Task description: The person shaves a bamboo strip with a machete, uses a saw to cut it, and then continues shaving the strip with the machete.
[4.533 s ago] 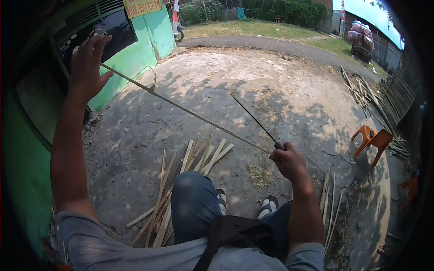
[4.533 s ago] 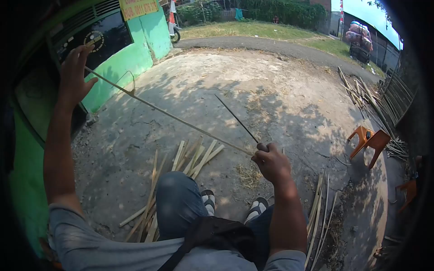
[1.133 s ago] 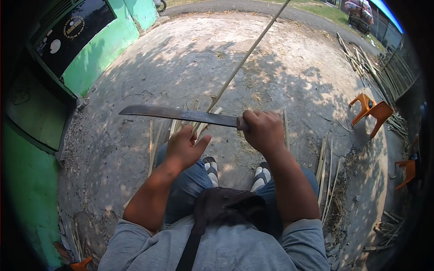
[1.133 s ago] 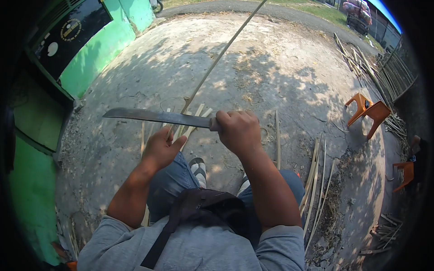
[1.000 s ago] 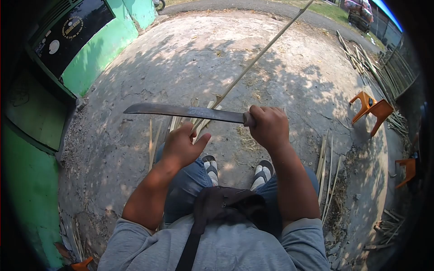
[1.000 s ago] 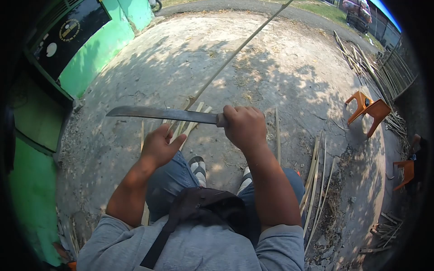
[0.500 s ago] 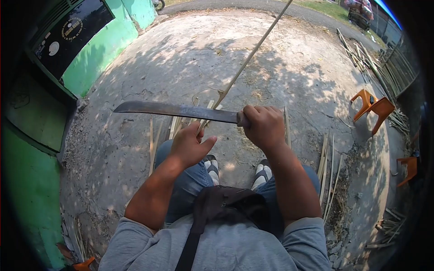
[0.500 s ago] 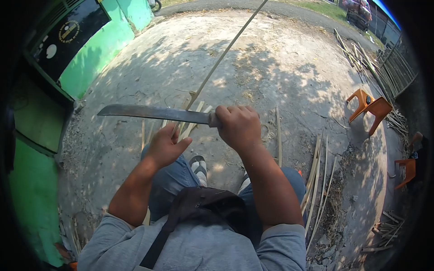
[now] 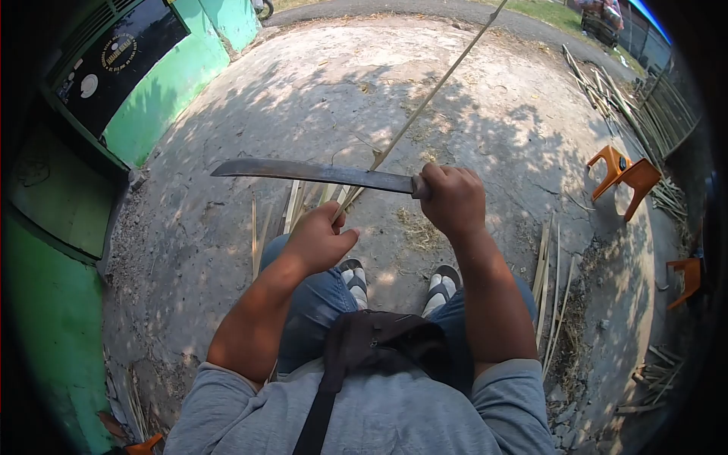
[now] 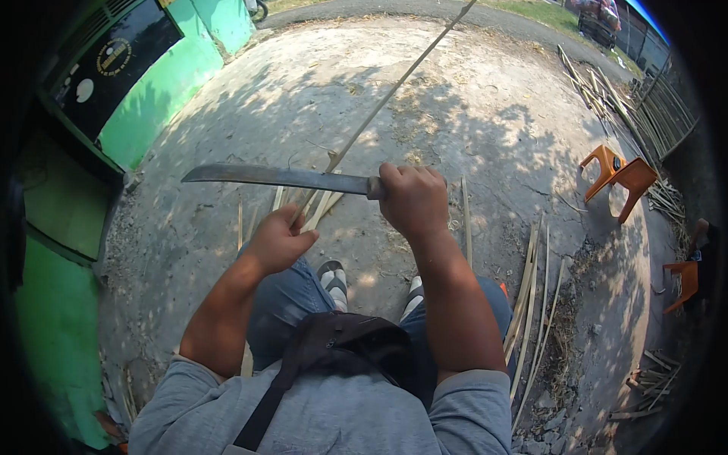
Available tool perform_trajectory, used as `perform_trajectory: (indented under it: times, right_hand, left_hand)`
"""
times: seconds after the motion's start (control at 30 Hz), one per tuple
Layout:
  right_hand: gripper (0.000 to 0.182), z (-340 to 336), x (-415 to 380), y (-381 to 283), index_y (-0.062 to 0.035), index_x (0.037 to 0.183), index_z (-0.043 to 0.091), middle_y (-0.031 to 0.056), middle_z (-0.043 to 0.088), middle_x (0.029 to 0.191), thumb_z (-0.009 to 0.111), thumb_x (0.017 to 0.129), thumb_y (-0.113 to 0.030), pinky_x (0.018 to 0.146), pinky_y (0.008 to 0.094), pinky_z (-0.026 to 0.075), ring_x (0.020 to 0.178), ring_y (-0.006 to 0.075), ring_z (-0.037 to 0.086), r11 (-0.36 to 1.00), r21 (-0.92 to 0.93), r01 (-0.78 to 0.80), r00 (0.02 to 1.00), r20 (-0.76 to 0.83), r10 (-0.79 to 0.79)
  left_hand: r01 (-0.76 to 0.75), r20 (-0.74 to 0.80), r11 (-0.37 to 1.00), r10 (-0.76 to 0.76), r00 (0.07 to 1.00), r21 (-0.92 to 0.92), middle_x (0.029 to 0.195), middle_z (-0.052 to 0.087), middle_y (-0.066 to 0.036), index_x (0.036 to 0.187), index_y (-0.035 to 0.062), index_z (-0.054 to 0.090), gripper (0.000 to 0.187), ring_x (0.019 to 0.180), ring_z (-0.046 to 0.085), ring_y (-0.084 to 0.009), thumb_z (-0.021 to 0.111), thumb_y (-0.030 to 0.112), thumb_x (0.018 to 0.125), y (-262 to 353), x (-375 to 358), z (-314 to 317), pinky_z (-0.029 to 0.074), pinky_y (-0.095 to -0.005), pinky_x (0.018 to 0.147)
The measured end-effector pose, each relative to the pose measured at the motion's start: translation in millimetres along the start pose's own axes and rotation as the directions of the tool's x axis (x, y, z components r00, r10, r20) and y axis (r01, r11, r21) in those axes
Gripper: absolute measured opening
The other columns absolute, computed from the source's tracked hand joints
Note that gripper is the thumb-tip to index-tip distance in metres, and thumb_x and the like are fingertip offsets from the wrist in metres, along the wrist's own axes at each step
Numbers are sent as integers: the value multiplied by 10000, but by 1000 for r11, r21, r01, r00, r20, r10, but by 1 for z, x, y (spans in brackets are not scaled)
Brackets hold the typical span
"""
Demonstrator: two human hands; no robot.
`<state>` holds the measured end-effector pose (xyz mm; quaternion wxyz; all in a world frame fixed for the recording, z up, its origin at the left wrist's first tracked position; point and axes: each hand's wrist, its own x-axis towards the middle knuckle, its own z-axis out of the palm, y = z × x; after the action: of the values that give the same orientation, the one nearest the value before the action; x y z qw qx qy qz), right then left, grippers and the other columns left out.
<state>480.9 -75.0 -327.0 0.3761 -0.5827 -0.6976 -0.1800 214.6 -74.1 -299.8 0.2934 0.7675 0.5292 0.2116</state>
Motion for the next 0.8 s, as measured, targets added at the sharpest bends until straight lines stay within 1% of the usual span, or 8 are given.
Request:
perform_trajectory:
  times: [0.2, 0.3, 0.37, 0.4, 0.5, 0.63, 0.77, 0.8]
  right_hand:
    - [253, 3, -5, -18, -139, 803, 629, 55, 659, 671, 733, 913, -341, 668, 452, 519, 656, 308, 695, 995, 93, -38, 999, -6, 39]
    - [266, 3, -3, -15, -137, 800, 633, 67, 655, 663, 735, 916, -354, 662, 453, 522, 645, 317, 689, 998, 52, 27, 1000, -13, -26]
    - [278, 5, -1, 11, -145, 793, 640, 77, 652, 656, 739, 911, -377, 661, 453, 520, 644, 323, 687, 996, -28, -84, 996, 25, 85]
    - [289, 6, 0, 19, -144, 786, 640, 85, 649, 645, 741, 903, -388, 668, 455, 517, 640, 329, 684, 987, 19, -161, 986, 32, 161]
    - [277, 3, 1, 21, -147, 793, 646, 82, 653, 651, 743, 899, -384, 675, 464, 517, 643, 334, 684, 996, -33, -87, 996, 21, 88]
    - [263, 2, -3, -1, -150, 796, 643, 72, 666, 671, 749, 890, -372, 675, 459, 522, 657, 321, 697, 995, 75, -65, 997, 38, 62]
    - [265, 7, -5, -9, -145, 795, 631, 64, 674, 681, 757, 876, -363, 674, 451, 533, 666, 318, 703, 998, 1, 62, 996, 60, -61]
    - [282, 11, -4, 3, -145, 785, 634, 66, 678, 690, 757, 883, -379, 664, 460, 535, 663, 328, 701, 1000, -24, 9, 1000, 17, -9]
  left_hand:
    - [19, 31, 998, -17, 999, -65, 713, 518, -41, 858, 48, 547, 281, 684, 509, -141, 782, 200, 831, 7, 12, 11, 444, -358, 620]
    - [22, 84, 997, -17, 996, -68, 709, 518, -38, 858, 43, 545, 227, 677, 511, -138, 734, 162, 818, 7, 12, 15, 440, -356, 611]
    - [47, 104, 997, -40, 994, -68, 705, 518, -36, 850, 44, 536, 199, 665, 510, -140, 703, 144, 807, 4, 11, 11, 435, -355, 600]
    - [71, 107, 995, -62, 992, -75, 702, 517, -36, 843, 44, 530, 190, 657, 509, -142, 690, 139, 802, 2, 10, 6, 432, -355, 594]
    - [94, 98, 992, -85, 992, -87, 695, 516, -41, 834, 41, 524, 185, 635, 507, -154, 677, 136, 791, -3, 15, 7, 427, -356, 582]
    - [69, 92, 996, -63, 994, -60, 694, 513, -40, 856, 27, 552, 172, 632, 514, -155, 672, 133, 794, 2, 17, 11, 431, -356, 583]
    - [-18, 106, 999, 22, 994, -41, 691, 529, -60, 855, 24, 555, 167, 635, 525, -173, 667, 128, 789, 2, 16, 13, 440, -373, 591]
    - [-3, 90, 999, 6, 996, -36, 678, 526, -80, 831, 25, 535, 173, 626, 521, -197, 663, 130, 783, -1, 12, 9, 440, -386, 592]
